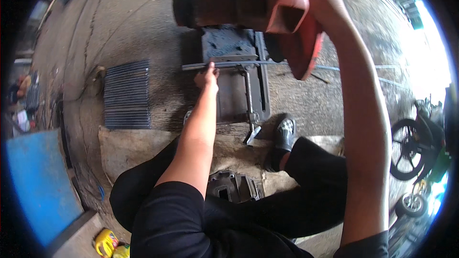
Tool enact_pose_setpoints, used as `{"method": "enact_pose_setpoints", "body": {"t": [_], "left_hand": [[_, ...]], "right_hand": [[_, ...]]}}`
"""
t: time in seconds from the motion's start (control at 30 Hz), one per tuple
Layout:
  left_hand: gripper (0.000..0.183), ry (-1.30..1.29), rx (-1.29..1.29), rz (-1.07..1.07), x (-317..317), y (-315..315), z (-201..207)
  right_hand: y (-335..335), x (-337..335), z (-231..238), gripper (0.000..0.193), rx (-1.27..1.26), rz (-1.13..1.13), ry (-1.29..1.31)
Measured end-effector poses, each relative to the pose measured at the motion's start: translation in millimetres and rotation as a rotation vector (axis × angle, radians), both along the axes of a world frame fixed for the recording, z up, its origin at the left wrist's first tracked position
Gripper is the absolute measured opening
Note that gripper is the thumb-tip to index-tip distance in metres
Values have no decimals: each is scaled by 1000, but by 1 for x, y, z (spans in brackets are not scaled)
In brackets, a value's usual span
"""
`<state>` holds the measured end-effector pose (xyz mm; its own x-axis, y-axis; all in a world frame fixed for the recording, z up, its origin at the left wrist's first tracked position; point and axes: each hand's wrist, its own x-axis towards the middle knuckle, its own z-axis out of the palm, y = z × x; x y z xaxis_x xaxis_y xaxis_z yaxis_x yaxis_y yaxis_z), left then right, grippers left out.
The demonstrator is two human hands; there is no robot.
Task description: Cut a metal rod to a specific length using a chop saw and grind the cut ends.
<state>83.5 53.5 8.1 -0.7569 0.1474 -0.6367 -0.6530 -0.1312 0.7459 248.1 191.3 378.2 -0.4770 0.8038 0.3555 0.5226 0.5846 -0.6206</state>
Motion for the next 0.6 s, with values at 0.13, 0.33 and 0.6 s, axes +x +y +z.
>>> {"method": "enact_pose_setpoints", "body": {"t": [0.13, 0.33, 0.6], "left_hand": [[30, -32, -7, -67, -2, 2, 7], [27, -62, 9, -92, -6, -1, 1], [36, -29, 50, -76, -3, -4, -3]], "right_hand": [[-32, 19, -33, 45, 26, 66, 285], [-83, 48, -82, 52, 56, 31, 312], [-113, 69, -161, 52, 217, 48, 371]]}}
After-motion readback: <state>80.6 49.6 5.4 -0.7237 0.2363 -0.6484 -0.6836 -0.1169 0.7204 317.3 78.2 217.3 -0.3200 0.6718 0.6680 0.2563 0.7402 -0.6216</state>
